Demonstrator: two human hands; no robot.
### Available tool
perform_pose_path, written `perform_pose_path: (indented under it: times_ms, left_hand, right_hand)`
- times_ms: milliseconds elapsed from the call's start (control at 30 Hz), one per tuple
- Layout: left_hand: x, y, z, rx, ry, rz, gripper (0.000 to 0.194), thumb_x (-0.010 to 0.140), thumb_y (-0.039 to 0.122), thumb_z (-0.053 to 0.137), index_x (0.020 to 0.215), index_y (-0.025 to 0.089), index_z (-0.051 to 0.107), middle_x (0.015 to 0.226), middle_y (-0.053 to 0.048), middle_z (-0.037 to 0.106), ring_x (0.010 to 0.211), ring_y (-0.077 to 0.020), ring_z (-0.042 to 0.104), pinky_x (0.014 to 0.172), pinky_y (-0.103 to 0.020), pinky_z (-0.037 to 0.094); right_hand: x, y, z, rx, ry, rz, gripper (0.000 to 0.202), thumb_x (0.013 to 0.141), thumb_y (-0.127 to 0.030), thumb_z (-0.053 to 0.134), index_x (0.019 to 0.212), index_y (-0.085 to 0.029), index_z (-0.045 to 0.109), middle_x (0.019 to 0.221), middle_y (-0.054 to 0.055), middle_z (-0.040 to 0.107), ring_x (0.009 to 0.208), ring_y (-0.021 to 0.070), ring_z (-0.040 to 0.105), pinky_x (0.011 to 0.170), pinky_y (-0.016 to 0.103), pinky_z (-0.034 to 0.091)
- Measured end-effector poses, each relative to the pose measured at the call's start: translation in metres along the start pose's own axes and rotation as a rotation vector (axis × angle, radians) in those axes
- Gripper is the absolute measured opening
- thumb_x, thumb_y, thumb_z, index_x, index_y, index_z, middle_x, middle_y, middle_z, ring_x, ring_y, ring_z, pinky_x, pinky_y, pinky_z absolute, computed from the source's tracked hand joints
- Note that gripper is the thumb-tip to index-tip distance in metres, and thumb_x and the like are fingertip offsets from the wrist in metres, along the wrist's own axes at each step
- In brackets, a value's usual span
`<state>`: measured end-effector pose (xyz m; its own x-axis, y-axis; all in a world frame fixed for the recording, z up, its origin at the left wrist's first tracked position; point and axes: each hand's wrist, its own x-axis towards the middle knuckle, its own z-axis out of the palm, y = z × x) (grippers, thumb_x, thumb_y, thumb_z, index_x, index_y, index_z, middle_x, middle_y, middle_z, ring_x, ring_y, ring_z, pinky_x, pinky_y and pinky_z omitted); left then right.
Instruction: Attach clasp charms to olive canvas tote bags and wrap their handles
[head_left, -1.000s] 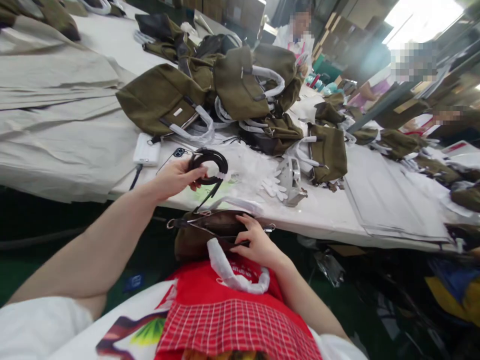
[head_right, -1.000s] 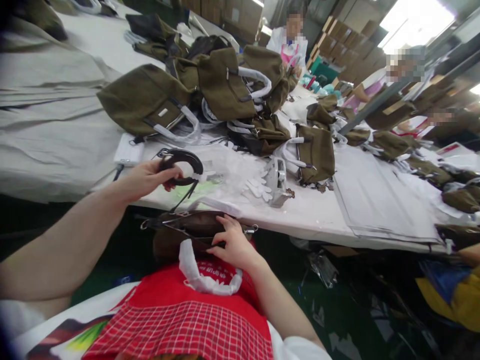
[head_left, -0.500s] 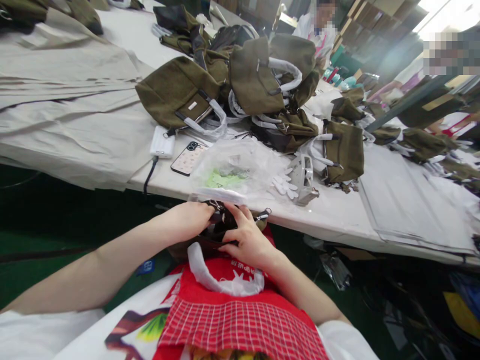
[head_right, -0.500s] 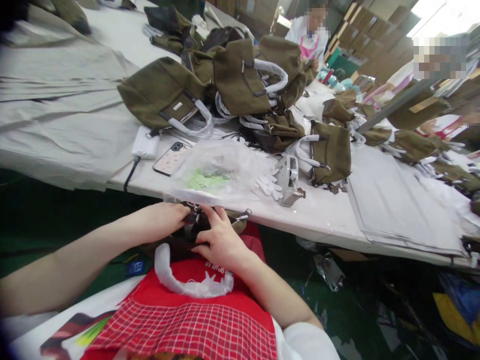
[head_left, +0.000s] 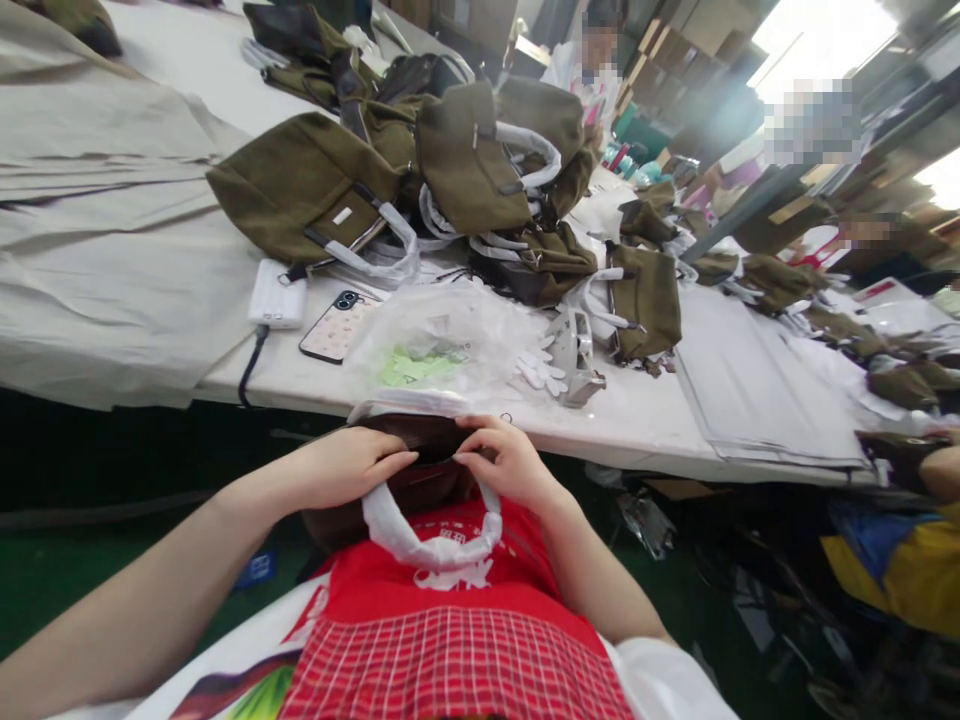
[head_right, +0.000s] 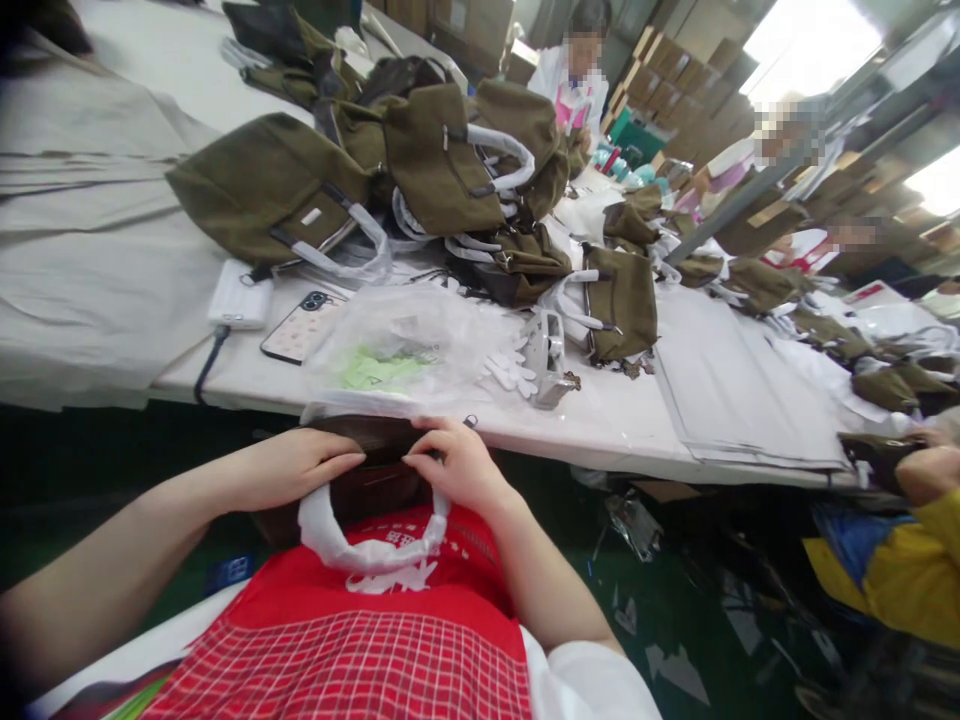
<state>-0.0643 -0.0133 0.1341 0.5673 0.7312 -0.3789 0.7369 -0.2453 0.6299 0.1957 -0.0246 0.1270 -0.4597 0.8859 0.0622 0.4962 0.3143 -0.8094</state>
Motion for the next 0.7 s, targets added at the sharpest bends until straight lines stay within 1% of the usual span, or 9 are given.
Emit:
perform_pose_path:
  times_ms: [67,133,233,333,400,467,567,633,700]
  left_hand:
    - [-0.005,-0.004,-0.002,-0.067,0.017,0.008,0.048,0.089,0.056,0.042,0.103,0.025,0.074,0.109,-0.006,0.075,0.1,-0.0263,0.066,0.092,-0.031,0.046]
    - [-0.01,-0.012,-0.004,-0.11,0.082,-0.011,0.046,0.087,0.053,0.043,0.104,0.025,0.074,0.111,-0.005,0.074,0.102,-0.0262,0.065,0.094,-0.029,0.046]
    - [-0.022,-0.029,-0.006,-0.154,0.192,-0.028,0.043,0.083,0.046,0.046,0.109,0.025,0.073,0.118,-0.003,0.072,0.109,-0.0268,0.063,0.1,-0.029,0.044]
    - [-0.032,-0.044,-0.005,-0.202,0.16,0.012,0.049,0.076,0.041,0.057,0.124,0.033,0.064,0.133,0.003,0.064,0.122,-0.0263,0.057,0.108,-0.031,0.038]
    - [-0.031,-0.049,-0.001,-0.195,0.159,-0.018,0.056,0.07,0.042,0.066,0.126,0.037,0.062,0.133,0.005,0.064,0.122,-0.0264,0.057,0.108,-0.032,0.039]
    - [-0.021,-0.051,0.005,-0.168,0.212,-0.095,0.047,0.066,0.046,0.069,0.112,0.037,0.069,0.119,0.005,0.072,0.11,-0.0275,0.065,0.099,-0.032,0.047]
    - [-0.002,-0.059,0.016,-0.171,0.301,-0.168,0.024,0.065,0.053,0.064,0.08,0.037,0.073,0.087,0.008,0.078,0.086,-0.0283,0.071,0.078,-0.034,0.054]
    - [0.007,-0.07,0.022,-0.195,0.399,-0.182,0.024,0.065,0.058,0.059,0.069,0.038,0.07,0.076,0.01,0.076,0.077,-0.0278,0.071,0.072,-0.035,0.055]
    - [0.011,-0.083,0.028,-0.183,0.48,-0.194,0.029,0.067,0.064,0.053,0.068,0.04,0.069,0.073,0.013,0.076,0.075,-0.0269,0.071,0.072,-0.036,0.056]
  right_hand:
    - [-0.005,0.014,-0.016,0.057,0.145,0.086,0.012,0.087,-0.027,0.063,0.082,-0.02,0.071,0.11,0.007,0.069,0.102,0.0189,0.064,0.094,0.034,0.049]
    - [-0.012,0.031,-0.031,0.051,0.279,0.163,0.015,0.087,-0.029,0.061,0.082,-0.018,0.07,0.103,0.008,0.071,0.097,0.0194,0.065,0.09,0.035,0.05]
    - [-0.025,0.056,-0.046,0.005,0.384,0.268,0.015,0.085,-0.031,0.061,0.082,-0.018,0.069,0.1,0.008,0.072,0.095,0.0206,0.066,0.088,0.036,0.051]
    - [-0.038,0.071,-0.046,0.045,0.339,0.365,0.017,0.081,-0.03,0.065,0.09,-0.017,0.07,0.096,0.008,0.073,0.087,0.0196,0.067,0.084,0.035,0.054]
    - [-0.044,0.075,-0.04,0.081,0.26,0.422,0.021,0.078,-0.031,0.069,0.093,-0.016,0.07,0.092,0.006,0.073,0.082,0.0182,0.068,0.08,0.033,0.055]
    - [-0.045,0.077,-0.032,0.084,0.198,0.448,0.02,0.077,-0.032,0.071,0.091,-0.017,0.071,0.09,0.005,0.074,0.079,0.0172,0.068,0.078,0.031,0.055]
    - [-0.042,0.077,-0.023,0.072,0.185,0.437,0.016,0.078,-0.031,0.071,0.086,-0.018,0.072,0.088,0.004,0.074,0.077,0.0165,0.068,0.077,0.029,0.055]
    - [-0.038,0.077,-0.023,0.074,0.195,0.432,0.014,0.079,-0.03,0.07,0.086,-0.018,0.073,0.085,0.003,0.074,0.075,0.0164,0.067,0.075,0.029,0.054]
    - [-0.037,0.076,-0.027,0.07,0.207,0.425,0.013,0.08,-0.029,0.069,0.085,-0.018,0.073,0.082,0.002,0.074,0.073,0.0161,0.067,0.074,0.028,0.053]
